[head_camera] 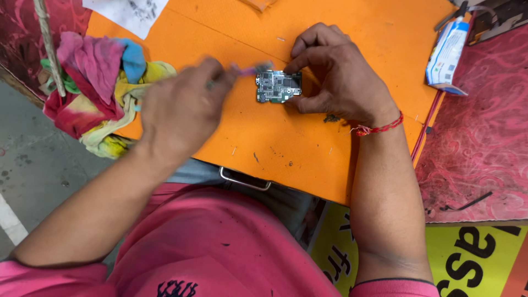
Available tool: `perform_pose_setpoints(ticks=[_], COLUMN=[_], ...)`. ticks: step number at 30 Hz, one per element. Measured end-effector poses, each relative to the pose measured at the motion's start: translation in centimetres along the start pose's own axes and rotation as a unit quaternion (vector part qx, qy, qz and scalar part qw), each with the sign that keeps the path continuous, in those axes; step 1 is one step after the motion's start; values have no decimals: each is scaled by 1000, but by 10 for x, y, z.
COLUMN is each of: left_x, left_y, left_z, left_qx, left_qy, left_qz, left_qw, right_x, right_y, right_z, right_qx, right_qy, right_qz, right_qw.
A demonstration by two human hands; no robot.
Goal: The person cleans a mobile phone circuit board with a toothbrush and a cloth on an orange workbench.
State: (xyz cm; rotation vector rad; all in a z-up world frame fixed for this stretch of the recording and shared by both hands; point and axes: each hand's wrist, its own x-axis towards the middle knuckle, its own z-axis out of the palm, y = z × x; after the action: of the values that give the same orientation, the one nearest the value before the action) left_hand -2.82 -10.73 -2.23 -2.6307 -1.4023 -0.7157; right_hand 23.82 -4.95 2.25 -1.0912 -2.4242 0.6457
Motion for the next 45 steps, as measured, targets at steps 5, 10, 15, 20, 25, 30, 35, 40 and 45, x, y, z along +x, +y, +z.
perform_pose_setpoints(ticks=[5,10,15,20,25,30,35,40,45], left_x=[-7,-6,-3,-6,-2,2,2,1,7], left_y=[8,5,-9,-4,-3,-7,-1,0,-8], left_z=[-10,-11,-7,-7,-8,-7,-5,-12,-12], left_qx=[-4,-8,41,80,12,-14,-42,30,28], left_qy=[15,19,-15,-1,-18,21,-51,-12,-10], left_qz=[78,66,6,70,40,44,-137,90,58], left_qw=[997,998,999,994,999,999,988,995,998], right_x=[8,13,9,10,15,-6,-4,1,-3], right_y=[-13,-29,-22,-21,-26,7,4,-3,6], right_z=[-6,-9,-6,-8,-12,-3,-3,-7,-6], right_qx=[-4,-11,-10,-4,2,-2,-8,4,-4], right_qy=[2,-6,-10,-12,-8,-14,-18,-12,-11], right_qz=[-24,4,5,7,1,10,-5,-4,-9], right_qw=[1000,1000,1000,1000,1000,1000,1000,1000,1000])
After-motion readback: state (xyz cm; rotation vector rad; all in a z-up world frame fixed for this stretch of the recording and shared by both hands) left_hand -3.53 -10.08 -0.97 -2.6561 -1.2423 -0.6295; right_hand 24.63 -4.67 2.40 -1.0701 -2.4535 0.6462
